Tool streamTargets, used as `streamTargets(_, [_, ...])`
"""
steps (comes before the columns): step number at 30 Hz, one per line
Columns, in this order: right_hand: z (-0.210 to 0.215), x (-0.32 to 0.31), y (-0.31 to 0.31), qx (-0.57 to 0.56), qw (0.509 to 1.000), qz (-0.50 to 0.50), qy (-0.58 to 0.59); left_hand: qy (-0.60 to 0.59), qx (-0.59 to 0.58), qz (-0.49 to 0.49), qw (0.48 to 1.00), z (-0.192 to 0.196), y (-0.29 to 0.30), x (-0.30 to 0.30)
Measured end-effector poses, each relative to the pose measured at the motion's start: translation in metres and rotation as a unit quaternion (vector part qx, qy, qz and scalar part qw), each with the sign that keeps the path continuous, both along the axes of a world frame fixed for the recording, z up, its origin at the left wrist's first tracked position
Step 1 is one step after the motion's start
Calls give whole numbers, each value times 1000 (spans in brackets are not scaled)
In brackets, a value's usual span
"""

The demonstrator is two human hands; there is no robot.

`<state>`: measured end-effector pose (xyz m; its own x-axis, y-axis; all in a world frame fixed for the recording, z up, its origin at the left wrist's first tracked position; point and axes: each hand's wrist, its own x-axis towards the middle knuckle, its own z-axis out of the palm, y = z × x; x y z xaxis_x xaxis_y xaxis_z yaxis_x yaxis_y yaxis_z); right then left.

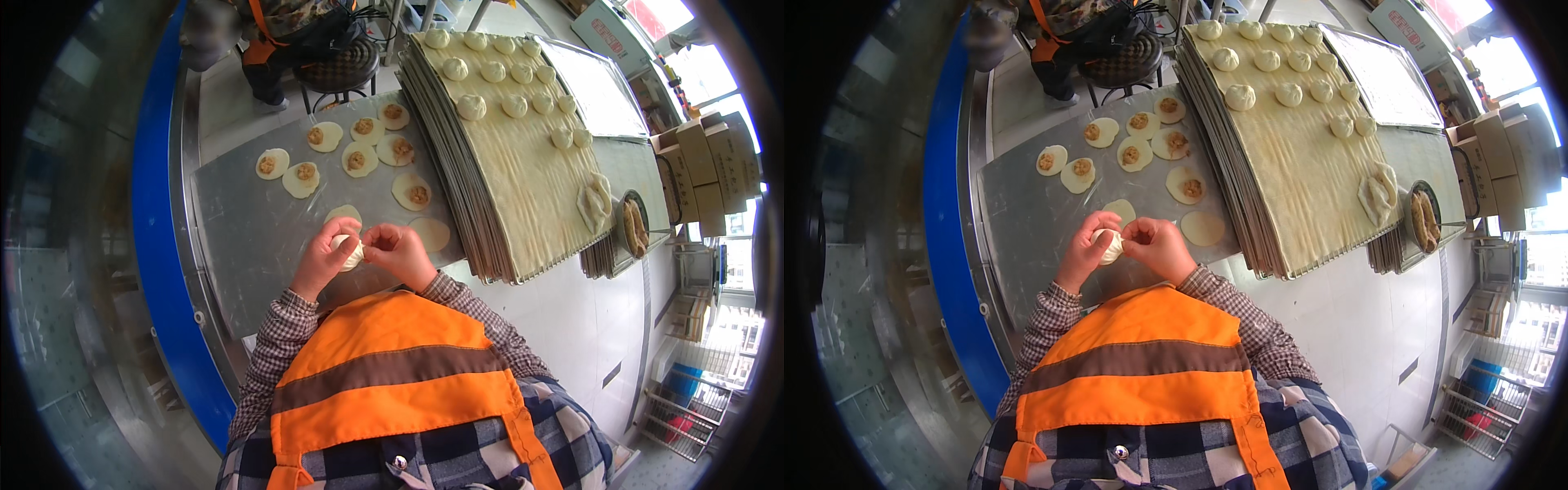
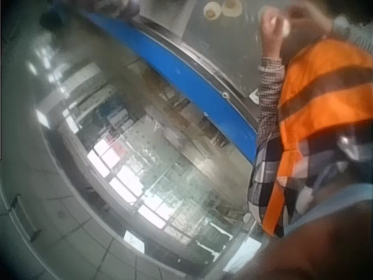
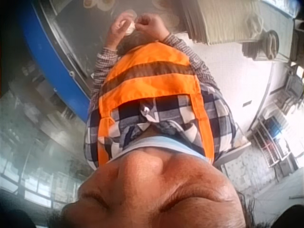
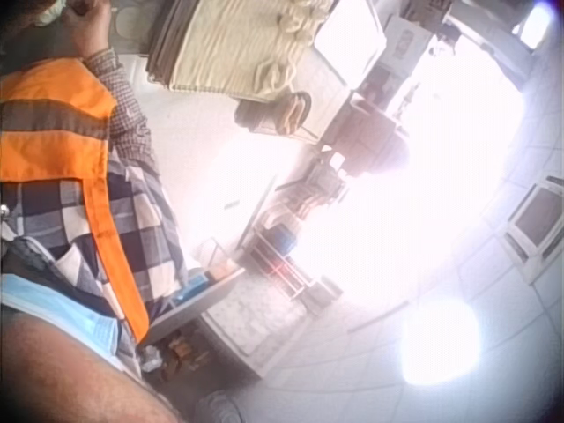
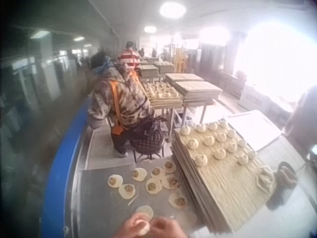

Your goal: The person repeatedly picks a small dough wrapper from a stack, places a portion of filling in the center, and folds the wrapper to form a dumpling. Finished dumplings are placed on a tray beside the workstation. The person also moves wrappers along a blue conveyor belt to keep the workspace clear.

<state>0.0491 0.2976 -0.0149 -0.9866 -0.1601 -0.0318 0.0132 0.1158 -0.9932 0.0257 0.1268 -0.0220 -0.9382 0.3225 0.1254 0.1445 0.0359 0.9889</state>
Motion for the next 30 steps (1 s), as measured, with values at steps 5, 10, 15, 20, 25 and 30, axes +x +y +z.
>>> streamTargets(5, [12,0,2,151,974,23,168,-363,51,-79,927,12,-13,-5])
streamTargets(10, [18,-1,-2,62,998,3,7,-255,157,-9,954,2,1,-2])
streamTargets(15, [22,2,-5,126,980,9,156,-227,204,52,951,-4,11,0])
streamTargets(20, [30,4,-5,187,956,15,224,-309,241,74,917,-4,14,-4])
streamTargets(25, [33,3,9,256,911,17,323,-418,303,1,856,-15,28,-11])
streamTargets(30, [42,13,44,280,908,59,307,-542,346,-122,756,-10,50,-16])
